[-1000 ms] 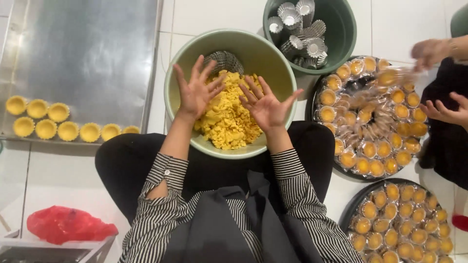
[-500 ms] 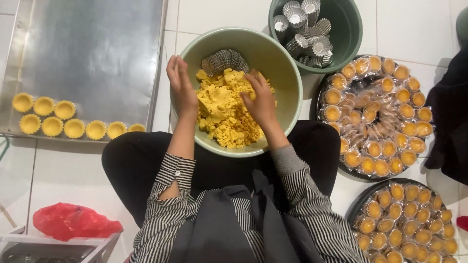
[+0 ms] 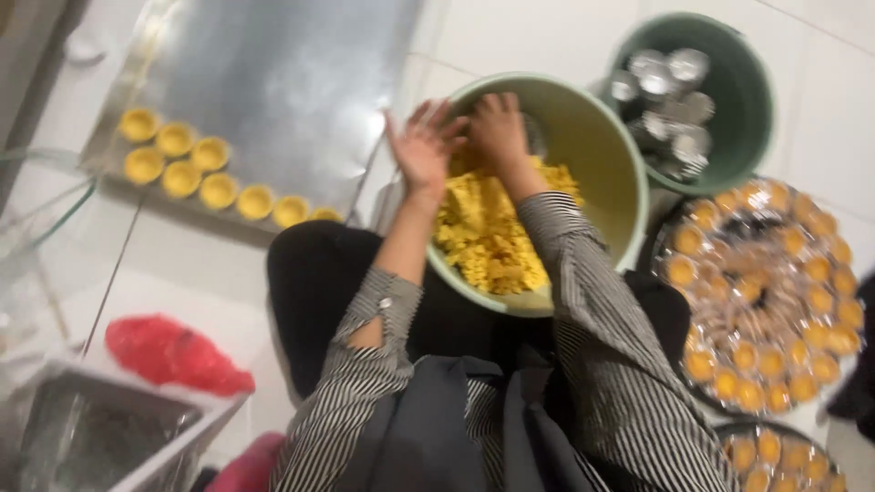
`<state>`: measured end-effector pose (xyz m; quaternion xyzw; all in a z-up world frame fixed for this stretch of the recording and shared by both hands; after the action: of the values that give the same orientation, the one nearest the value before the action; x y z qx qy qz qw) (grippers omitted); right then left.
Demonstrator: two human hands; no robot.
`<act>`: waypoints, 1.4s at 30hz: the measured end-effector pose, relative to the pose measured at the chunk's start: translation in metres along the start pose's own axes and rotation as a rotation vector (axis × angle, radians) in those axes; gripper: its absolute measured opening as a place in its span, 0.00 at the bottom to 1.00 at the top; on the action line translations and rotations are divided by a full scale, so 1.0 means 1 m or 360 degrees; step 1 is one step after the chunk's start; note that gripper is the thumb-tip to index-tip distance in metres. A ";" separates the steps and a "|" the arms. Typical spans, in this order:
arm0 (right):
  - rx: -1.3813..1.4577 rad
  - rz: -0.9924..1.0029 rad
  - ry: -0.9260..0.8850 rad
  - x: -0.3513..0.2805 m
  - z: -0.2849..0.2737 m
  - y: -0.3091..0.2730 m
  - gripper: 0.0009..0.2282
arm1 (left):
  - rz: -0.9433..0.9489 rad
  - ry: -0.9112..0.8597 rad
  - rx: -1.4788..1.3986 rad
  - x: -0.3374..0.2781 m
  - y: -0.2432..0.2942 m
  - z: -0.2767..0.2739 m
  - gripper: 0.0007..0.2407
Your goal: Molding yellow dough into small metal tart molds by hand while sitting on the floor.
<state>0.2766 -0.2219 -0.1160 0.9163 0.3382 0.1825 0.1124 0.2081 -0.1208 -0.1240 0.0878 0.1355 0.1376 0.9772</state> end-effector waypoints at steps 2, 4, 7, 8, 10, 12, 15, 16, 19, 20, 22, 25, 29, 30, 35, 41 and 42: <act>-0.0082 0.0034 -0.0076 0.000 -0.042 0.004 0.09 | -0.0073 0.0019 0.0200 -0.008 -0.010 0.017 0.34; -0.0031 0.0080 -0.0125 0.002 -0.061 0.005 0.18 | -0.0031 0.0087 0.0451 -0.031 0.010 0.053 0.37; 0.0302 0.0316 -0.0196 0.002 -0.095 0.021 0.30 | 0.0058 0.0105 0.0968 -0.042 0.020 0.070 0.36; 0.0604 0.0485 -0.0209 -0.003 -0.106 0.032 0.33 | 0.0134 0.0067 0.1237 -0.042 0.021 0.072 0.31; 0.0969 0.0609 0.0040 -0.014 -0.145 0.040 0.25 | 0.0137 -0.0082 0.1660 -0.038 0.008 0.063 0.31; 0.1321 0.0728 0.0305 -0.034 -0.175 0.055 0.19 | 0.0141 -0.0248 0.2075 -0.043 -0.004 0.067 0.34; 0.1514 0.0493 0.0093 -0.062 -0.189 0.051 0.21 | -0.0351 -0.0392 0.1820 -0.059 -0.042 0.058 0.27; 0.1608 0.0617 -0.0070 -0.073 -0.183 0.061 0.27 | -0.0343 -0.0474 0.1827 -0.056 -0.050 0.055 0.21; 0.1461 0.0812 -0.0311 -0.124 -0.139 0.103 0.22 | -0.0312 -0.0507 0.1900 -0.051 -0.054 0.044 0.16; 0.1242 0.0871 -0.0399 -0.147 -0.118 0.119 0.14 | -0.0286 -0.0432 0.1979 -0.051 -0.049 0.037 0.18; 0.1161 0.0772 -0.0546 -0.165 -0.107 0.109 0.19 | -0.0230 -0.0400 0.1884 -0.048 -0.046 0.035 0.16; 0.1142 0.0667 -0.0877 -0.186 -0.072 0.083 0.30 | -0.0183 -0.0353 0.1756 -0.043 -0.042 0.032 0.14; 0.1184 0.0750 -0.1232 -0.205 -0.058 0.060 0.35 | -0.0187 -0.0353 0.1732 -0.052 -0.038 0.032 0.14; 0.1182 0.0758 -0.1230 -0.215 -0.042 0.062 0.35 | -0.0192 -0.0360 0.1731 -0.053 -0.039 0.032 0.14; 0.1110 0.0436 -0.1237 -0.249 -0.016 0.052 0.30 | -0.0197 -0.0366 0.1793 -0.047 -0.048 0.027 0.14; 0.1276 0.0429 -0.1526 -0.240 -0.079 0.051 0.19 | -0.0259 -0.0351 0.1799 -0.055 -0.042 0.036 0.16; 0.1279 0.0431 -0.1525 -0.241 -0.065 0.055 0.19 | -0.0260 -0.0352 0.1802 -0.055 -0.041 0.036 0.16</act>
<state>0.1118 -0.4170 -0.1011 0.9016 0.1737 -0.3759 -0.1252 0.1782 -0.1807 -0.0851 0.5996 0.0914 -0.0421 0.7940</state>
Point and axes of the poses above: each hand's wrist, its own x-axis towards the middle knuckle, its own z-axis out of the palm, y = z × x, the point moved 10 cm from there along x, towards the middle knuckle, and after that the axes turned 8 degrees about z, right-handed, at the moved point
